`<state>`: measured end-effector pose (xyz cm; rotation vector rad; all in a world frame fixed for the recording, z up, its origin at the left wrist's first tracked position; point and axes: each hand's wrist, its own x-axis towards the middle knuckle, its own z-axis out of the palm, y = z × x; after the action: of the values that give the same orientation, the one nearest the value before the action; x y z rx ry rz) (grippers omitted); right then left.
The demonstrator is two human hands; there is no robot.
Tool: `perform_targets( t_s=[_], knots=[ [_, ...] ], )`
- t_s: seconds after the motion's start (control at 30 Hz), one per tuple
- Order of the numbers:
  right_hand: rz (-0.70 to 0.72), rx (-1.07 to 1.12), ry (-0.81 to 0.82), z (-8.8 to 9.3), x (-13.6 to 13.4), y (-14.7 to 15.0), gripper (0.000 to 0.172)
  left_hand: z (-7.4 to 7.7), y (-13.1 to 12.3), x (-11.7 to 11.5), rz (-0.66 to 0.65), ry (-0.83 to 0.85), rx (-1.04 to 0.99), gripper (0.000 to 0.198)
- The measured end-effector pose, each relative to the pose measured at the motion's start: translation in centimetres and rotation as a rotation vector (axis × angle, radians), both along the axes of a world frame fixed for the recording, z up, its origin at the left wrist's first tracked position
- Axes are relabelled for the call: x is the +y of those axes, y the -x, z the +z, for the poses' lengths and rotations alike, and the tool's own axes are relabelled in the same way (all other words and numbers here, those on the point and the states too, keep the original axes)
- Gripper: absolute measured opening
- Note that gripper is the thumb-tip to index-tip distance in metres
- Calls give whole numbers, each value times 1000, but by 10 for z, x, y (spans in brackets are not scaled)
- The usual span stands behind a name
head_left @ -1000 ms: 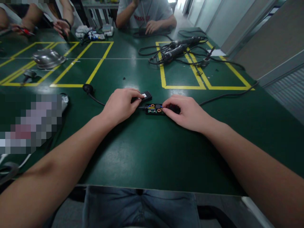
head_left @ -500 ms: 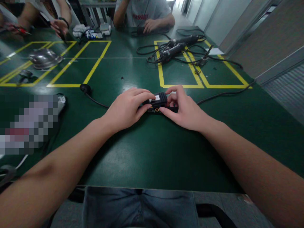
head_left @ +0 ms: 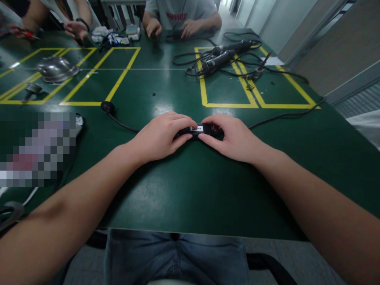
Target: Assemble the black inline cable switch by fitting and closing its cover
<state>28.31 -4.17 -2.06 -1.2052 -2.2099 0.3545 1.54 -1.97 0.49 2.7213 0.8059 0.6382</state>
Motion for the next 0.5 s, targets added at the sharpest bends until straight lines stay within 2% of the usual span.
perform_targets(
  t_s=[0.27,0.5],
  knots=[
    [0,-9,19,-1,3,-3,31,2,0,0,58,38,33,28],
    [17,-12,3,-3,3,-4,33,3,2,2,58,54,51,31]
  ],
)
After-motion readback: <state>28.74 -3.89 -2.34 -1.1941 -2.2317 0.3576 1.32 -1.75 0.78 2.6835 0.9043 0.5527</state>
